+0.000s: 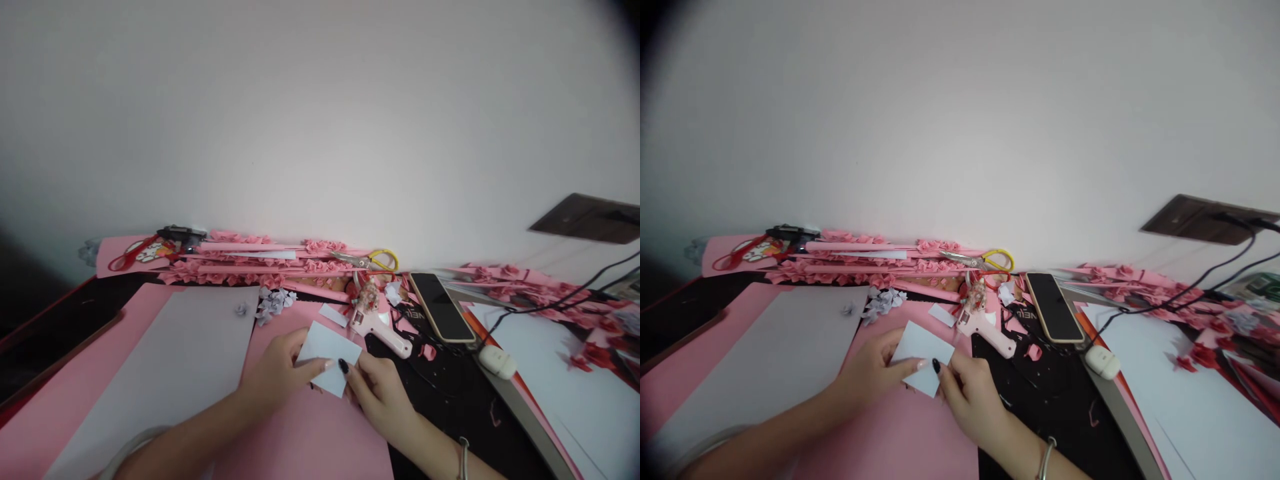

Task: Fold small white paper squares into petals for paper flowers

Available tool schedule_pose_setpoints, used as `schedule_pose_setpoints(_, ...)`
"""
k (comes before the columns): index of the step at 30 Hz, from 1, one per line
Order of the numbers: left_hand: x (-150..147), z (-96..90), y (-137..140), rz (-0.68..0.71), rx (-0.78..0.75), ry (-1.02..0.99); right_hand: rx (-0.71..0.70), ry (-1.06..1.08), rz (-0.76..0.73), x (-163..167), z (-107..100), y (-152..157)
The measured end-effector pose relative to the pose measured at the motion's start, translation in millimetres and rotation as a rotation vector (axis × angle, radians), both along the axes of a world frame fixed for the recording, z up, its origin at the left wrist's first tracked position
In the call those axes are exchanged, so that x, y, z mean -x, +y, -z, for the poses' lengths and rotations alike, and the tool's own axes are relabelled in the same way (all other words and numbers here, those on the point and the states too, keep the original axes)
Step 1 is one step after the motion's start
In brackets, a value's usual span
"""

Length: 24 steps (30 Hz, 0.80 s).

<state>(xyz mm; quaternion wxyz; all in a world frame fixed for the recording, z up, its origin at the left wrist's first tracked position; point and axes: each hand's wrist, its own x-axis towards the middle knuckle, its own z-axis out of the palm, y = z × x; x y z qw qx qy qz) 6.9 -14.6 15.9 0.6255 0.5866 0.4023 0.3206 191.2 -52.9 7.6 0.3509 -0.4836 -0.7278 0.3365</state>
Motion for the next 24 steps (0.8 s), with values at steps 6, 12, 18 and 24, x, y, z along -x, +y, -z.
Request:
schedule_pose_setpoints(6,7.9,-3.5,6.6,-0.212,-0.177,0.132,0.031,0.014,0.039,-0.9,-0.8,2.6)
schedule_pose_setpoints(12,12.6,-5.0,14.4,-0.225,-0.05,-0.062,0.029,-0.011,0.02,-1.2,-2.7,3.4)
schedule_pose_setpoints(18,10.6,-3.0,11.1,-0.133,-0.199,0.136,0.059,-0.043,-0.118,-0.3,-4.5,2.3)
schedule_pose_setpoints(24,11.4,-3.1,11.6,-0.244,-0.223,0.156,0.048,-0.02,-0.059,-2.2,-2.3,3.8)
